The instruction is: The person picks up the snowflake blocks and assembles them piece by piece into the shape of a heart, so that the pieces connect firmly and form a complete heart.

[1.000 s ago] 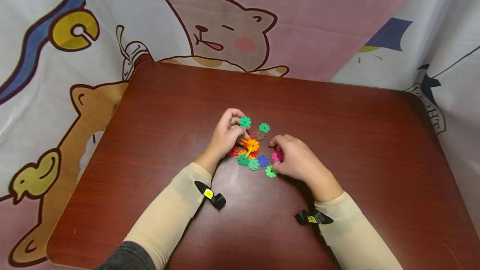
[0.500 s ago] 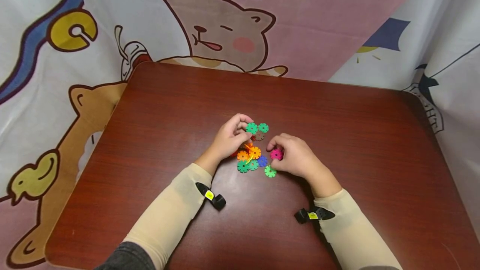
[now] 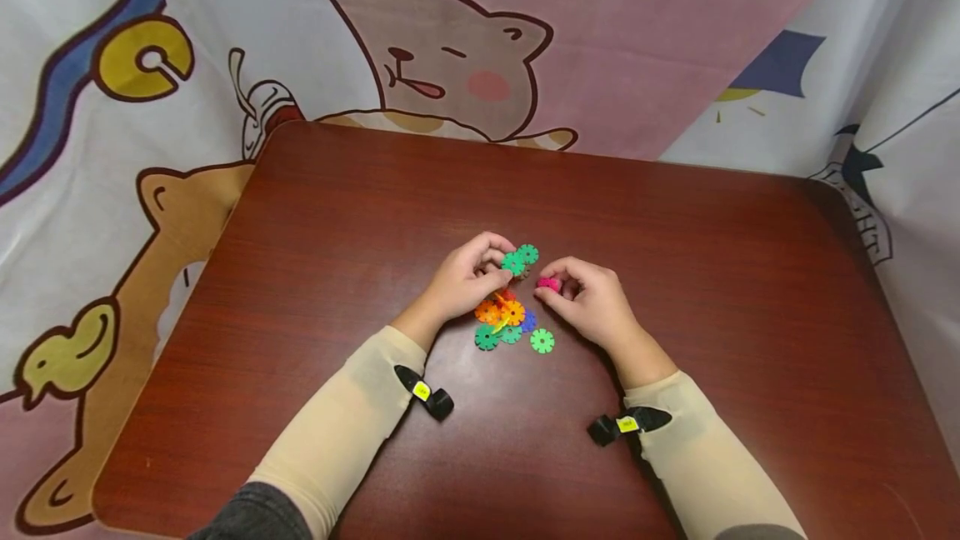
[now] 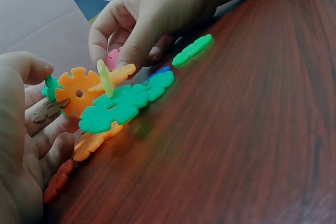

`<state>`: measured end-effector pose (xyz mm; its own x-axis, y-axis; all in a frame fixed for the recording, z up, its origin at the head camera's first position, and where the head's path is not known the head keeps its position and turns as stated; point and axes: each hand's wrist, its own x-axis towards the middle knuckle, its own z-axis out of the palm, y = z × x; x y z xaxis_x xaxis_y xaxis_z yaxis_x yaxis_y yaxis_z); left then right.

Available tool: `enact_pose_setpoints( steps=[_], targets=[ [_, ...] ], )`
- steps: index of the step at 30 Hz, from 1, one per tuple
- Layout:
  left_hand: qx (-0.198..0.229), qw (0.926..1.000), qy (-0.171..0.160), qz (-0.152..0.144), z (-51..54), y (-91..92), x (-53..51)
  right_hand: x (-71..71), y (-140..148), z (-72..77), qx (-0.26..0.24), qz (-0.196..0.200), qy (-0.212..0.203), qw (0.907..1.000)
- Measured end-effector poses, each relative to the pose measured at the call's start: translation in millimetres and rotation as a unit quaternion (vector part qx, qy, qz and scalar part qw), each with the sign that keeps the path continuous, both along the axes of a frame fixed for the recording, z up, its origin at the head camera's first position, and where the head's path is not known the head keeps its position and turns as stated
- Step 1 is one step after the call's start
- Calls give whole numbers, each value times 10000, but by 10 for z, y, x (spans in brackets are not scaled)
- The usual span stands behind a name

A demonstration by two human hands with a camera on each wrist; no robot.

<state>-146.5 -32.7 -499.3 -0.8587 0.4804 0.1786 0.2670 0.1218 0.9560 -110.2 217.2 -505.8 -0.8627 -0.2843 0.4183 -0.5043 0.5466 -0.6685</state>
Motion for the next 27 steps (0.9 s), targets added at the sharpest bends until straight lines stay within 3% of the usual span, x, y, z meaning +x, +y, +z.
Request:
enact_pose_setpoints(
  steps=[6, 14, 18, 27],
  targets=[
    [-345, 9991, 238, -54, 2, -5, 1, -15, -16, -14, -303, -77, 314, 9990],
    [-780, 9959, 453, -110, 14, 6, 2, -3, -38, -19, -1051, 207, 234, 9940],
    [-884, 9948, 482, -143, 24, 5, -1, 8, -73, -1, -1134, 252, 236, 9929],
    [-948, 9943, 434, -213, 14, -6, 5, 115, -211, 277, -1202, 185, 104, 9925]
  ],
)
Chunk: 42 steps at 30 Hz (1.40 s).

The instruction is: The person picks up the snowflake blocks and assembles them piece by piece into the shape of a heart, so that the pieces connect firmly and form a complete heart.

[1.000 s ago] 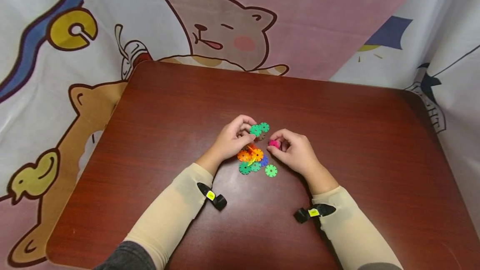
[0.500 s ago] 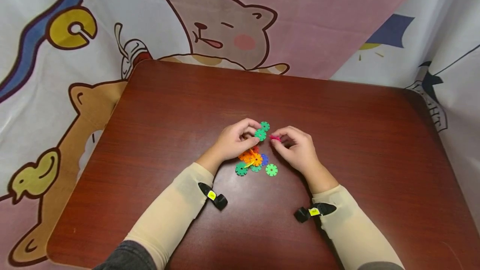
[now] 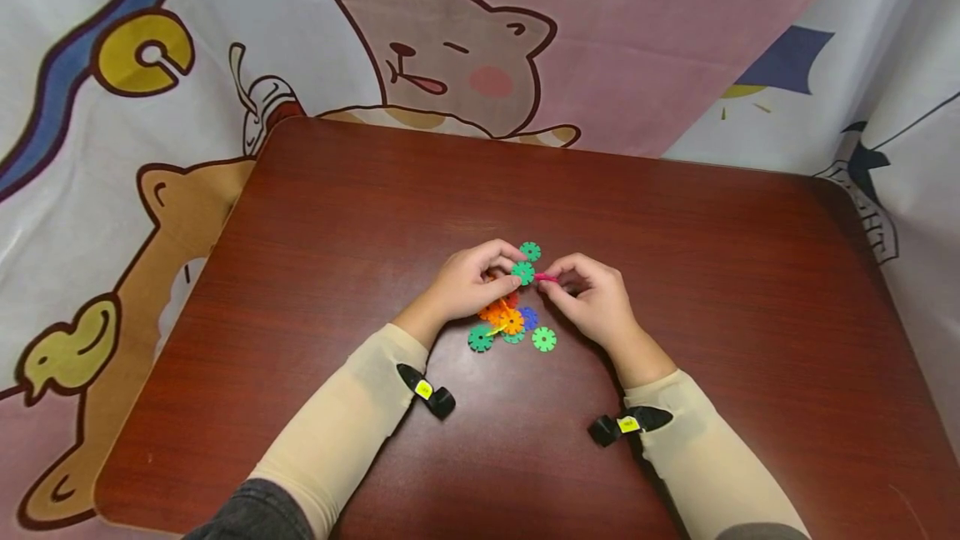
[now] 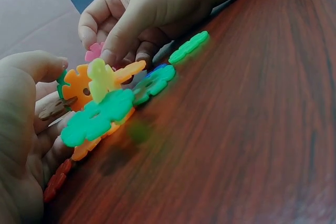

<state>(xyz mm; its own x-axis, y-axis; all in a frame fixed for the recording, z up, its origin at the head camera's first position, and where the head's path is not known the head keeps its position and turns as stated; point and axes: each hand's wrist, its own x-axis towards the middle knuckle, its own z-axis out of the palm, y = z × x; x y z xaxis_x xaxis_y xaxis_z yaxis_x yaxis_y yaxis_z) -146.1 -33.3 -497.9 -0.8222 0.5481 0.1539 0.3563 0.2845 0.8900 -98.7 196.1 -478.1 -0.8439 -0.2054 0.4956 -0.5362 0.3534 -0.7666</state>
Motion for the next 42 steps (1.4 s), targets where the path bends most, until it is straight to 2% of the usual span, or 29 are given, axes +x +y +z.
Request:
enact_pose_setpoints(
  steps=[3, 8, 13, 21, 32, 39, 42],
  targets=[
    [42, 10000, -13, 10, 3, -1, 0, 15, -12, 46, -144, 42, -83, 9999],
    [102, 9999, -36, 21, -2, 6, -3, 13, -7, 29, -441, 270, -288, 9982],
    [128, 9999, -42, 81, -4, 11, 0, 10, -2, 13, -389, 389, -392, 9977],
    [72, 9998, -107, 172, 9, 9, 9, 19, -23, 49, -132, 296, -300, 9990],
    [-56, 9990, 95, 443, -15, 31, 16, 67, -113, 44, -201, 178, -23, 9996],
    [63, 9988, 74, 485, -3, 41, 8, 6, -62, -245, -309, 3, 124, 9994],
    [69, 9989, 78, 458, -6, 45, 7, 3, -59, -238, -298, 4, 146, 9994]
  ],
)
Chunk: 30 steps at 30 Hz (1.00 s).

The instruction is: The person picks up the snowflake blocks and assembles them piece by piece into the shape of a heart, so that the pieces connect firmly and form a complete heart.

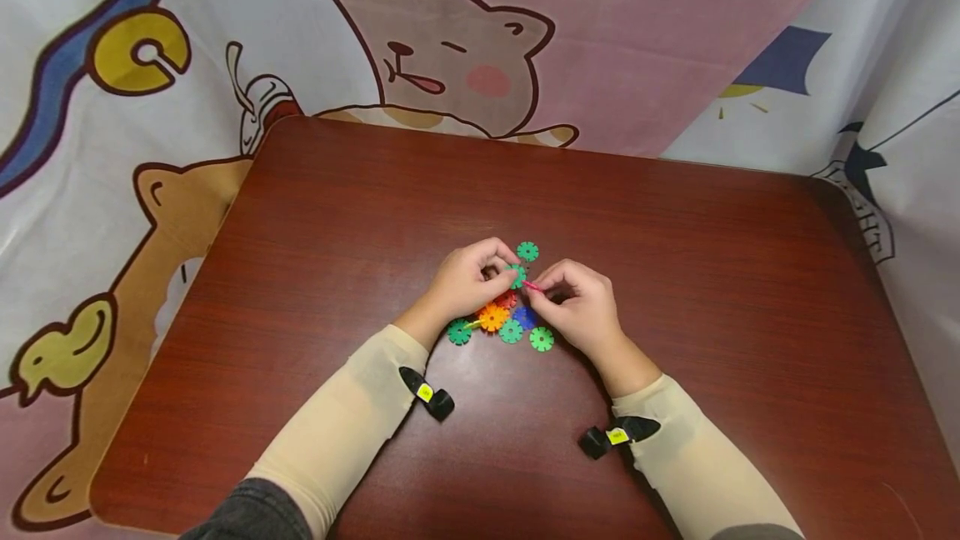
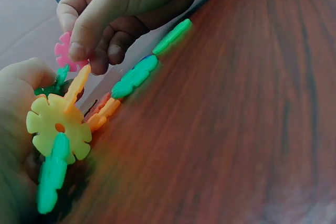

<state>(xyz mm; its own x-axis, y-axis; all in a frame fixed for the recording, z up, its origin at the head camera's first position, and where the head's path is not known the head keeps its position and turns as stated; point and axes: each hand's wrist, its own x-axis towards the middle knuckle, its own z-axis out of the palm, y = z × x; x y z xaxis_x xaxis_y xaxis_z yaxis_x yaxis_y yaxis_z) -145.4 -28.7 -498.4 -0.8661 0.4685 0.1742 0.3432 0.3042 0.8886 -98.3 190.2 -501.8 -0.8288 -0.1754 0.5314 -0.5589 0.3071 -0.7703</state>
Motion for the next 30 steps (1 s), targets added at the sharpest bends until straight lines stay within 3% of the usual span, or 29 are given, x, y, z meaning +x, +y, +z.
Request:
enact_pose_setpoints(
  steps=[13, 21, 30],
  targets=[
    [-99, 9999, -51, 116, 4, 15, 6, -6, -33, -40, 78, -83, -40, 9999],
    [-75, 9996, 100, 252, -14, 27, 14, 11, -34, -31, 106, -241, -318, 9991],
    [-91, 9994, 168, 280, -23, 32, 21, 63, -114, -9, 43, -493, -128, 9987]
  ],
)
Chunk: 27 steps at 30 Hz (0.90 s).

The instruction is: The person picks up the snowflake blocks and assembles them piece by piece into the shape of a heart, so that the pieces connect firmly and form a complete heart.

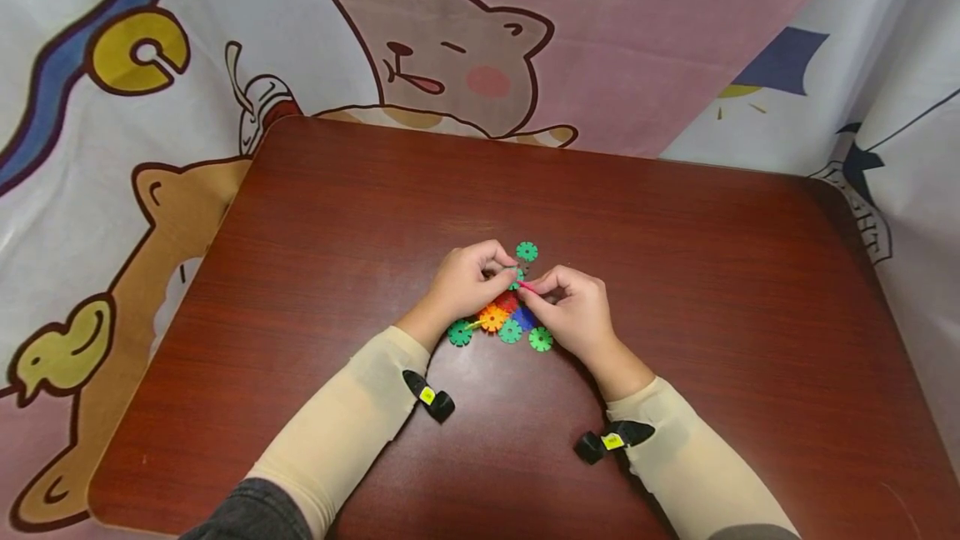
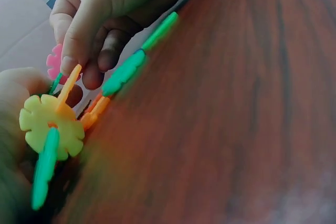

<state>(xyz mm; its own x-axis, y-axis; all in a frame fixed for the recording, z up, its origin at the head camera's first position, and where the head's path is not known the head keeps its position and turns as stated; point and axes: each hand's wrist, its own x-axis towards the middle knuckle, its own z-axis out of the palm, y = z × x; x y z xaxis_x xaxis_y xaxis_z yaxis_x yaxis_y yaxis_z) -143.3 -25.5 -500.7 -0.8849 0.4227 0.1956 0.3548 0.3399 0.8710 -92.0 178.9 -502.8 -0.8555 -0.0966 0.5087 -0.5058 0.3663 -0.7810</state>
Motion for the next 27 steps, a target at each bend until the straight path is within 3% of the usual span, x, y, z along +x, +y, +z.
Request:
enact_pose_setpoints(
  steps=[10, 17, 23, 27],
  targets=[
    [245, 9993, -288, 34, -1, -4, -12, -17, -22, -31, 215, -168, -113, 9996],
    [730, 9952, -607, 235, 24, -12, -25, -71, 15, -65, 1237, -455, 75, 9913],
    [696, 9953, -619, 274, 21, -16, -28, -60, 22, -59, 2126, -384, 58, 9764],
    [638, 9959, -594, 248, 18, -14, -27, -55, 21, -44, 2374, -414, -13, 9705]
  ],
)
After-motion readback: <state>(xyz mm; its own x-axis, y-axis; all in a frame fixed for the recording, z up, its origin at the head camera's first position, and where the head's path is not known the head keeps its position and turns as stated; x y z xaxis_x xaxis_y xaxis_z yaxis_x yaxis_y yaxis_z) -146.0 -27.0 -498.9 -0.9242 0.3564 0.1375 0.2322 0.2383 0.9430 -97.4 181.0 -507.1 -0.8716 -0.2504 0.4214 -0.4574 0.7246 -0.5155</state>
